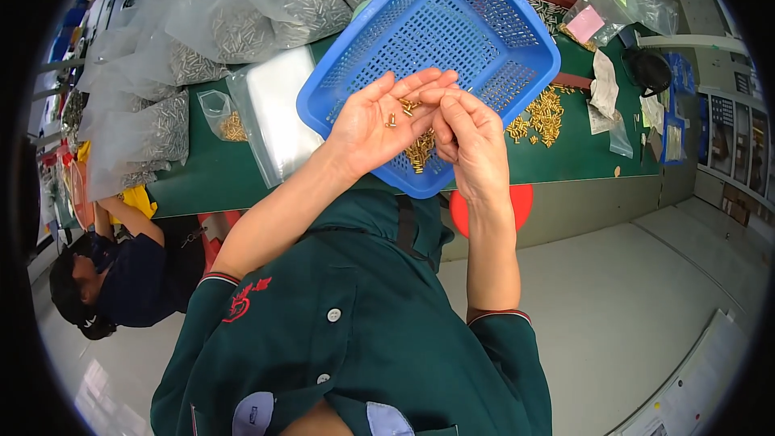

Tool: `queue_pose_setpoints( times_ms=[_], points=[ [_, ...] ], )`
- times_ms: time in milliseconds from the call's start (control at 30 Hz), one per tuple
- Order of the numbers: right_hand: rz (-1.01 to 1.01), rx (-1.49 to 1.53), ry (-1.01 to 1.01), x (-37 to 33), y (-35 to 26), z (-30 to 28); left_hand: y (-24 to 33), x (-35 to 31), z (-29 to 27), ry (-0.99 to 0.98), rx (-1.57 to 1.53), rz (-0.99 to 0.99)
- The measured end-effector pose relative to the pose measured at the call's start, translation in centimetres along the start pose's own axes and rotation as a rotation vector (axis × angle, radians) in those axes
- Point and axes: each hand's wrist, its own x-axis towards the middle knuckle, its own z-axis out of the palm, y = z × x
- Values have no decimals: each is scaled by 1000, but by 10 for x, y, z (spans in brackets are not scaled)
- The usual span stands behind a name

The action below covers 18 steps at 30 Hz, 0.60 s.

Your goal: Sorting small gold-colored hardware components from a basket and placing them into individual plastic bags.

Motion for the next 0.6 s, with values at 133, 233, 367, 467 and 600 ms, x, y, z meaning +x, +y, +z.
queue_pose_setpoints(
  times_ms=[133, 233, 367, 467, 600],
  points=[
    [-17, -18, 11, 1, 4, -2, 2, -3, -1, -13, 23, -3],
    [-22, 127, 116, 2, 10, -6, 5, -7, -2, 18, 74, 16],
    [104, 523, 376, 15, 26, -14, 5, -12, -2, 172, 384, 42],
    [325, 719, 177, 20, 46, -17, 4, -13, -2, 133, 530, -64],
    [387, 810, 8, 20, 57, -15, 0, -13, 10, 122, 584, -262]
  ],
)
